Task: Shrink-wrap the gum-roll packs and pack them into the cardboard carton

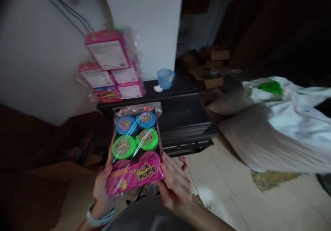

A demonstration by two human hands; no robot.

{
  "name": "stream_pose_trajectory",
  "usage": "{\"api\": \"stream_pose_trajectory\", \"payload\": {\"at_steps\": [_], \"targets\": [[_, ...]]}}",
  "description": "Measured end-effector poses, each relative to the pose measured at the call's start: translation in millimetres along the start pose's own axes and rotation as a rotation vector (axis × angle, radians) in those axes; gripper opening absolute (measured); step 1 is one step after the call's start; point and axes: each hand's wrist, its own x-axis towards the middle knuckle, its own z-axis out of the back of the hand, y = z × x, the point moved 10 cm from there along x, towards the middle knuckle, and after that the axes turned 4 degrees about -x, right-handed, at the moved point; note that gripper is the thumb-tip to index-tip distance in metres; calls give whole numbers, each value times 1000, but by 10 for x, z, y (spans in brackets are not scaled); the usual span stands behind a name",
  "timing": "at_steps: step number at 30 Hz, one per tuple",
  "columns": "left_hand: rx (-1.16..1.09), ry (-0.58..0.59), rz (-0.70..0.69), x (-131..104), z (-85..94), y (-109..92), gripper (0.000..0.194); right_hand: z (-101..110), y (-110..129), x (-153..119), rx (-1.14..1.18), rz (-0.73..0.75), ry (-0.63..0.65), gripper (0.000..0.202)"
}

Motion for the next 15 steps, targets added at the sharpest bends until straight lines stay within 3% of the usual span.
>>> {"api": "stream_pose_trajectory", "payload": {"at_steps": [2, 6, 11, 15], "targets": [[-44, 1, 81, 81, -231, 448, 79, 237, -240, -264, -136, -96, 6, 67], [3, 144, 146, 359, -820, 1212, 87, 612, -750, -625, -346, -241, -20, 63], [2, 403, 133, 755, -1664, 1763, 93, 872, -1531, -789, -442, -342, -88, 49], [-27, 399, 132, 1158, -2113, 2083, 96, 956, -2298, -781, -386, -448, -76, 40]]}}
